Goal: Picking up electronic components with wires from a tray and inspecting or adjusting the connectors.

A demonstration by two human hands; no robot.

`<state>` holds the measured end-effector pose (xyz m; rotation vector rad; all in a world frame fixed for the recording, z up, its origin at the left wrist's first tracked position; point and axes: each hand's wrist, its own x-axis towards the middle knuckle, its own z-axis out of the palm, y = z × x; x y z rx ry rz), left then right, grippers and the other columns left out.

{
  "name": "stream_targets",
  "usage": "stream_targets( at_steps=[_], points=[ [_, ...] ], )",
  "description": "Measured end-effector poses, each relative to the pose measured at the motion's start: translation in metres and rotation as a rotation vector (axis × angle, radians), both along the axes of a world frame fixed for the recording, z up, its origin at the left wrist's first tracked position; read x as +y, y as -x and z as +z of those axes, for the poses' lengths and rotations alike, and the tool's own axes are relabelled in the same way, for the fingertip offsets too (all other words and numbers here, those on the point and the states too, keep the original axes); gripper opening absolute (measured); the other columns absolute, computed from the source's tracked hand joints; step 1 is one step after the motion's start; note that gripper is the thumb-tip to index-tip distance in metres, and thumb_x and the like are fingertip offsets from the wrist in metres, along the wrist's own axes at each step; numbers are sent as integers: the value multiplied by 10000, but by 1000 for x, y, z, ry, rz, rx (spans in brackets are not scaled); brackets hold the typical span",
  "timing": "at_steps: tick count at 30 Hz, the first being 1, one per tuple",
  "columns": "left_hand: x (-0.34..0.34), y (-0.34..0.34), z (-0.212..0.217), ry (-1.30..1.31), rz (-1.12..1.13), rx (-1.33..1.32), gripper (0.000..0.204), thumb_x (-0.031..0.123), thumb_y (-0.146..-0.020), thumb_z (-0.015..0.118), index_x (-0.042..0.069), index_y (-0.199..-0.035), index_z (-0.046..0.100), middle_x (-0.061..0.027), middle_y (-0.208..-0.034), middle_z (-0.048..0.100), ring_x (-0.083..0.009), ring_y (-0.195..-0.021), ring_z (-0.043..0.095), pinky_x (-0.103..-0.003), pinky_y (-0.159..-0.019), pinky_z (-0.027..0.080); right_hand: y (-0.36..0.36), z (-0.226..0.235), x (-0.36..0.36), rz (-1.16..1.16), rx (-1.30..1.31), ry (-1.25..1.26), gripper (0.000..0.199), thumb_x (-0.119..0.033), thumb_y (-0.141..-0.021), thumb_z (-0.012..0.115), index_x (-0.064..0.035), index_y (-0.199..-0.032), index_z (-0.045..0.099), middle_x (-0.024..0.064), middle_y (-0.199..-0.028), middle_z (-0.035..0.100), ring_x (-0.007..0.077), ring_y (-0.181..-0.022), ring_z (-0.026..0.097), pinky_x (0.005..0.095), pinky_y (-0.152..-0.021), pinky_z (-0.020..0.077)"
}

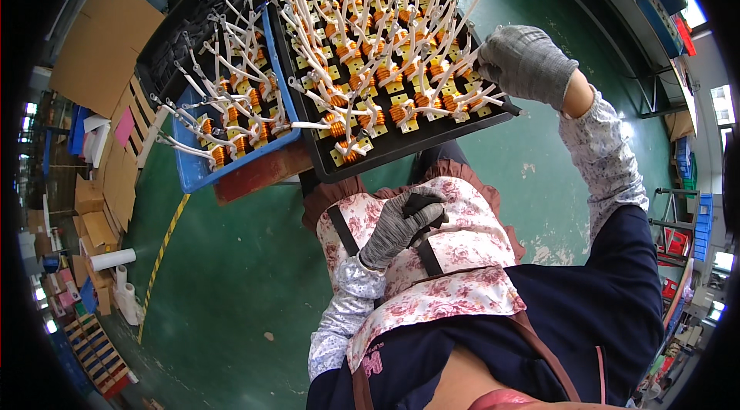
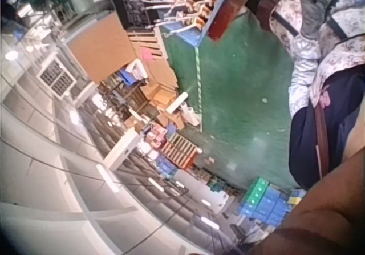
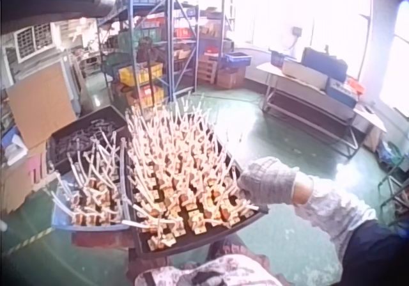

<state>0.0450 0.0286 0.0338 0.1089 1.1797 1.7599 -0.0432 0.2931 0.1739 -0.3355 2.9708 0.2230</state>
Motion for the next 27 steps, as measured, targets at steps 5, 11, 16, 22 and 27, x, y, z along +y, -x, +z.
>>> stream_targets(
  at_steps=[5, 11, 16, 22, 27],
  points=[
    [4, 2, 7, 0, -27, 19, 218, 193, -856, 633, 53, -1020, 605, -13, -770, 651, -31, -516, 522, -164, -423, 376, -6, -15, -19, -60, -138, 19, 72, -70, -724, 576, -19, -745, 623, 160, -676, 587, 326, -625, 583, 397, -619, 482],
    [2, -2, 1, 15, 2, 10, 226, 194, -861, 626, 50, -1034, 598, -17, -770, 649, -28, -509, 510, -165, -424, 372, -20, -19, -10, -48, 181, 451, 78, -60, -737, 628, -19, -802, 641, 170, -697, 606, 308, -647, 613, 360, -616, 486],
    [1, -2, 4, 22, 1, 31, 229, 189, -862, 625, 51, -1043, 598, -18, -775, 649, -30, -510, 515, -164, -424, 374, -24, -22, -4, -103, 119, 534, 112, -76, -726, 661, -22, -822, 642, 155, -692, 614, 292, -624, 618, 352, -589, 489],
    [7, -2, 2, 30, -21, 61, 225, 180, -859, 628, 52, -1042, 600, -15, -773, 646, -31, -504, 515, -162, -420, 373, -21, -32, 0, 178, 39, 337, 68, -62, -715, 650, -40, -771, 621, 130, -699, 600, 284, -643, 609, 361, -609, 487],
    [5, -5, 3, 7, -2, 58, 215, 176, -860, 627, 55, -1035, 603, -11, -767, 644, -32, -501, 514, -161, -419, 373, -21, -23, 4, -6, 141, 548, 82, -132, -738, 650, -51, -753, 657, 134, -672, 617, 291, -624, 618, 379, -600, 492]
  ],
)
